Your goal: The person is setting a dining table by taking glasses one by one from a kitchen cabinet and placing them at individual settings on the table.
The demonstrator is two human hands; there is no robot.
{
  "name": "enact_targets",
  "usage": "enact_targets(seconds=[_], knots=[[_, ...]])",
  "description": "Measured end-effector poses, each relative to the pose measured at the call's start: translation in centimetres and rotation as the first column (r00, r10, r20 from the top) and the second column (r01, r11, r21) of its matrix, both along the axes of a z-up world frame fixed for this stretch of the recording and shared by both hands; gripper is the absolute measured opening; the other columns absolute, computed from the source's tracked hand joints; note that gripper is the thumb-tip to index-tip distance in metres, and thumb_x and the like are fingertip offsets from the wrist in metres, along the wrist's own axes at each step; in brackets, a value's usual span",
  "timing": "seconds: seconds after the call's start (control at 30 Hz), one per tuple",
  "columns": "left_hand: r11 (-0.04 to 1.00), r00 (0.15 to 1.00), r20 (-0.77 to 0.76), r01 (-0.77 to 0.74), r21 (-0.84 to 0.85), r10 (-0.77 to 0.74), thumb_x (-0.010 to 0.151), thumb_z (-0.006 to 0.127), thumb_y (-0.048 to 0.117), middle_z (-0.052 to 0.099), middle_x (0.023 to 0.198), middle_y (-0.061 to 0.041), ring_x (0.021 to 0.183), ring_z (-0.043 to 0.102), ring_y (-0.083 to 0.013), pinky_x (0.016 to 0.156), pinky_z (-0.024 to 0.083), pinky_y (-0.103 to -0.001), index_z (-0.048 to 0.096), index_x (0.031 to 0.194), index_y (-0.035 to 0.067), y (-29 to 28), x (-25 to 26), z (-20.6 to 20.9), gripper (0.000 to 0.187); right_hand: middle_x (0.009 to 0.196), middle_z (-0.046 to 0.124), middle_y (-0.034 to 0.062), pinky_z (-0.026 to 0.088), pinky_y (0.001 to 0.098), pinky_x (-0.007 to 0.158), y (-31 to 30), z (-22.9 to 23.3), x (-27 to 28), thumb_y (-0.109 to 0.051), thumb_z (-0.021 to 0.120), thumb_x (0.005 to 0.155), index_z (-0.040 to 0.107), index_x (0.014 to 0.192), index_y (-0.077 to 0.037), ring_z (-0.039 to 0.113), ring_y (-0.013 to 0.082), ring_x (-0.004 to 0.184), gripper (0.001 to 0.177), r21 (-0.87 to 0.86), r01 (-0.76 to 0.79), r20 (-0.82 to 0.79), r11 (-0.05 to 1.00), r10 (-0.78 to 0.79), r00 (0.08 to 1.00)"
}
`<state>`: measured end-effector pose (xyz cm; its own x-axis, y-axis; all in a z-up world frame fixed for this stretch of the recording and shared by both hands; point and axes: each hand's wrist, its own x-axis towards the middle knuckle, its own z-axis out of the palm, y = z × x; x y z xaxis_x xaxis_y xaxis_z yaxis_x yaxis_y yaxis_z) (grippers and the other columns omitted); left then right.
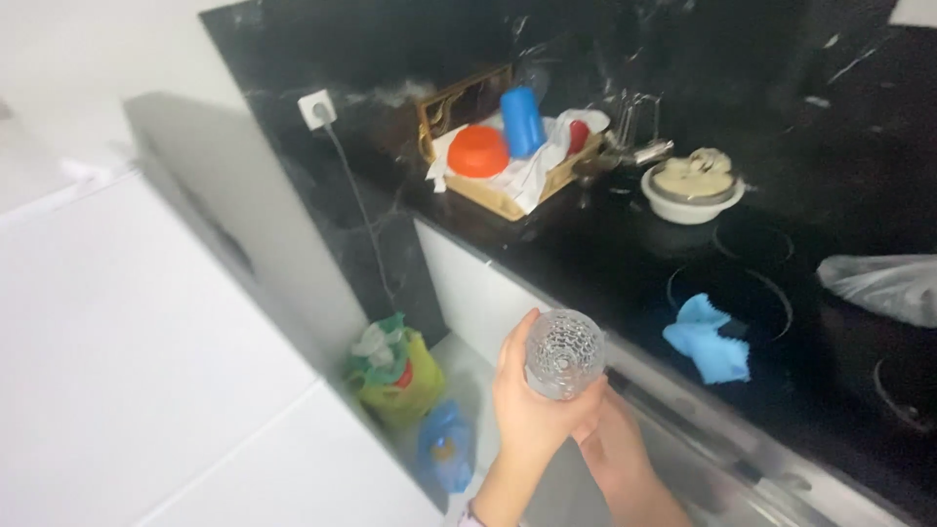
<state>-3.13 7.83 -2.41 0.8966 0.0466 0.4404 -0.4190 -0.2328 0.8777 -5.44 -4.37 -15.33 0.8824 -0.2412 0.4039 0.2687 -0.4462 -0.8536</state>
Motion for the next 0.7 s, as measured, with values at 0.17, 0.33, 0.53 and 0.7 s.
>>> enact_targets(seconds=[0.17, 0.33, 0.53, 0.7], knots=[[0.998, 0.998, 0.024, -0.054, 0.038, 0.053, 0.053, 0.087, 0.036, 0.068, 0.136, -0.007, 0.126, 0.066, -0.0219, 0.104, 0.051, -0.036, 0.060, 0.138, 0.015, 5.1, -2.7, -0.2, 0.092, 0.129, 0.071, 0.0154, 0.046, 0.0412, 0.100, 7.1, 5.8, -2.6, -0.014, 0.053, 0.098, 0.064, 0.128, 0.000, 0.065, 0.0274, 0.118, 0.034, 0.947, 0.167, -0.233, 0.274, 0.231, 0.945], [0.992, 0.992, -0.024, -0.119, 0.044, 0.120, 0.054, 0.087, 0.037, 0.068, 0.134, -0.003, 0.122, 0.067, -0.0194, 0.101, 0.053, -0.035, 0.058, 0.139, 0.017, 9.0, -5.8, 0.3, 0.092, 0.123, 0.069, 0.0164, 0.048, 0.0409, 0.101, 10.3, 6.5, -4.7, 0.016, 0.041, 0.066, 0.063, 0.129, 0.002, 0.063, 0.0285, 0.119, 0.068, 0.916, 0.164, -0.294, 0.365, 0.334, 0.896], [0.977, 0.977, -0.039, -0.209, 0.027, 0.210, 0.055, 0.088, 0.035, 0.068, 0.136, -0.002, 0.126, 0.066, -0.0176, 0.103, 0.052, -0.033, 0.059, 0.139, 0.016, 12.7, -9.7, 0.9, 0.091, 0.121, 0.071, 0.0121, 0.048, 0.0409, 0.102, 13.3, 7.7, -7.7, -0.001, 0.047, 0.079, 0.064, 0.123, -0.002, 0.065, 0.0244, 0.116, 0.047, 0.903, 0.138, -0.320, 0.406, 0.423, 0.848], [0.956, 0.956, -0.001, -0.294, 0.006, 0.294, 0.055, 0.088, 0.032, 0.066, 0.140, -0.002, 0.128, 0.064, -0.0183, 0.105, 0.051, -0.033, 0.058, 0.138, 0.014, 14.3, -13.2, 0.8, 0.090, 0.131, 0.071, 0.0064, 0.047, 0.0411, 0.101, 14.2, 5.0, -9.5, -0.026, 0.055, 0.098, 0.064, 0.131, -0.011, 0.065, 0.0208, 0.118, 0.037, 0.909, 0.024, -0.260, 0.416, 0.521, 0.813]])
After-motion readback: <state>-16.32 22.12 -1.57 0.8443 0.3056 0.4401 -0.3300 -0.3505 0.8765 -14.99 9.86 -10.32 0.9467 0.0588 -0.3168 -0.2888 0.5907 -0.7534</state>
